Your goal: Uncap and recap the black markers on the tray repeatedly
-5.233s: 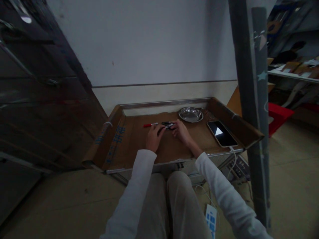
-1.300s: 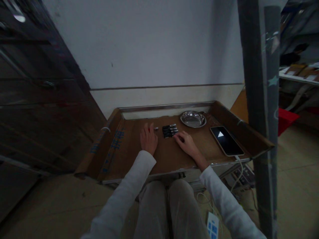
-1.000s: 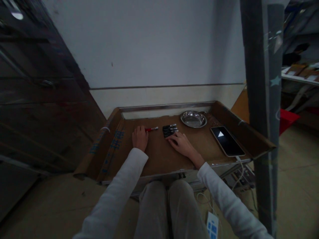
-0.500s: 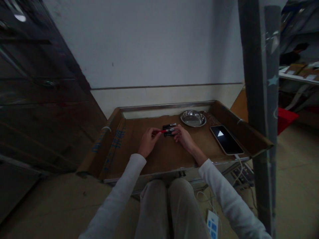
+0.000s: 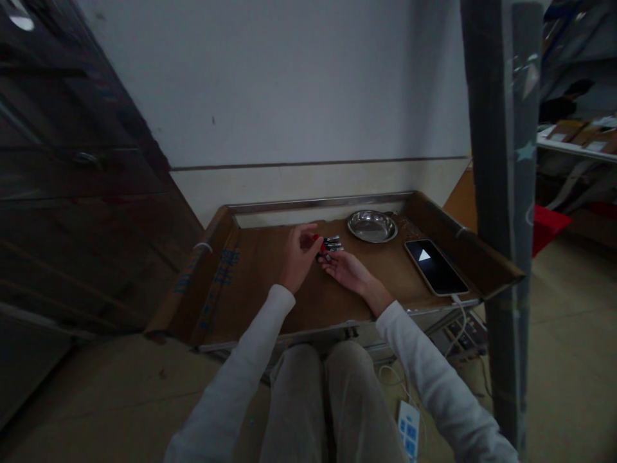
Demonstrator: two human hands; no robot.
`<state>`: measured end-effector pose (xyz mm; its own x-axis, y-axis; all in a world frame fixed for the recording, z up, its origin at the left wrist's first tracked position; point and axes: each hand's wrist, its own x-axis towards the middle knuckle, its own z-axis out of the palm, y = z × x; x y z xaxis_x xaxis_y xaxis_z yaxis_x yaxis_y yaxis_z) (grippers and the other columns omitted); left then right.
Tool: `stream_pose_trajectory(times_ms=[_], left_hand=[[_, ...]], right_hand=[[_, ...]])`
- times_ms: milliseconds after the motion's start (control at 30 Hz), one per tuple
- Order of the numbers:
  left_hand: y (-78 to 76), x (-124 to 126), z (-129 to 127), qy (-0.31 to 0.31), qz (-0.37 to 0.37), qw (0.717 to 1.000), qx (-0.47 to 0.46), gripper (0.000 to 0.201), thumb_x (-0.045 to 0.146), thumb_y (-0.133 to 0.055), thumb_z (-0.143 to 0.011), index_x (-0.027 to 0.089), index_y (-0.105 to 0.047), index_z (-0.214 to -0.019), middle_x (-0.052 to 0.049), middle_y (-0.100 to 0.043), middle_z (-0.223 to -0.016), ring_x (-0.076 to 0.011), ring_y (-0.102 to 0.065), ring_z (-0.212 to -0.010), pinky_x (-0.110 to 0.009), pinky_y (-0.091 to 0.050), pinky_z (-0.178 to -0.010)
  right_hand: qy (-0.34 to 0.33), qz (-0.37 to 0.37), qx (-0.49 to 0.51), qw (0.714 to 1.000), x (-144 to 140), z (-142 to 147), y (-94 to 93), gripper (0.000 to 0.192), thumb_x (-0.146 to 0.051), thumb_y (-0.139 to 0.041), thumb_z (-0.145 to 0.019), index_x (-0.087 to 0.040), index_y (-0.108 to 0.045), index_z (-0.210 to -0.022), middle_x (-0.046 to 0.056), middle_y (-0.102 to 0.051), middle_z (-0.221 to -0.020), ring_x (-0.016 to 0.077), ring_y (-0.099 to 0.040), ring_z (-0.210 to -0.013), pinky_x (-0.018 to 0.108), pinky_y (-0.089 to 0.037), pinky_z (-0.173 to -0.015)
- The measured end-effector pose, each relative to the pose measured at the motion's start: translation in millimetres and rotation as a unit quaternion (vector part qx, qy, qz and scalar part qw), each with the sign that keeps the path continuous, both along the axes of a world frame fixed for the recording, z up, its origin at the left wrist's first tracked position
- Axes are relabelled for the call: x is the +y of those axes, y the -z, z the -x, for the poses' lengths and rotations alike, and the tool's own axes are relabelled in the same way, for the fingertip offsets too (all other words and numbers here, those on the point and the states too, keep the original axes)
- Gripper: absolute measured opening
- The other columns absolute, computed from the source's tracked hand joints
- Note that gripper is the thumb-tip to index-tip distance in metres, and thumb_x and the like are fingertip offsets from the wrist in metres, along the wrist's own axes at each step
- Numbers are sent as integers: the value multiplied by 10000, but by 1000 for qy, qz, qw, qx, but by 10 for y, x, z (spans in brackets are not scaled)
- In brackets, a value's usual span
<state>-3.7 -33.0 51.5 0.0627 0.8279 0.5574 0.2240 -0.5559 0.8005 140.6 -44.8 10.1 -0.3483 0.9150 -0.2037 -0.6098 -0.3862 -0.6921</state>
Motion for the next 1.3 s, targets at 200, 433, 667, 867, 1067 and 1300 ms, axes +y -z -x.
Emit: stream_pose_trajectory(times_ms=[200,433,667,867,1067,1300], left_hand=[[-23,61,161,-49,9,998,-44,216,334,-621,-790,183,-642,-944,-30,-619,-886,-137,-574,-819,-275,-460,-783],[48,91,238,-62,64,988,-129,286,398,-646,-748,158,-657,-903,-44,-653,-887,-143,-582,-815,-277,-460,-768],[367,-6,230,41,164,985,45,297,435,-659,-725,156,-647,-825,-32,-644,-783,-138,-569,-709,-272,-457,-677],[489,-38,120,53,73,966,241,164,322,-642,-780,168,-586,-764,-5,-570,-763,-135,-534,-700,-282,-444,-697],[577,16,32,11,8,966,257,42,207,-568,-836,179,-539,-846,-18,-514,-871,-150,-538,-796,-311,-459,-782],[576,-64,29,-9,-10,965,260,119,240,-513,-876,197,-530,-986,-44,-468,-1002,-168,-543,-899,-361,-449,-894]], right_hand=[[31,-24,-1,999,16,-17,67,172,-115,-495,-853,-131,-652,-919,41,-704,-866,86,-650,-777,177,-535,-755],[104,-114,-59,986,17,-34,141,201,-185,-696,-718,-166,-693,-919,36,-704,-951,129,-646,-901,282,-494,-941],[222,-237,-222,920,-60,-274,149,266,-353,-727,-689,-189,-688,-894,50,-704,-938,158,-644,-845,340,-514,-851],[170,-370,-413,815,-148,-340,163,179,-358,-642,-779,-216,-694,-876,45,-699,-963,181,-635,-894,325,-490,-812],[120,-475,-557,670,-211,-367,149,171,-270,-633,-806,-253,-679,-970,50,-633,-1126,198,-543,-1045,378,-406,-923],[135,-449,-651,598,-252,-418,158,165,-270,-569,-850,-231,-674,-971,73,-568,-983,218,-509,-970,375,-418,-876]])
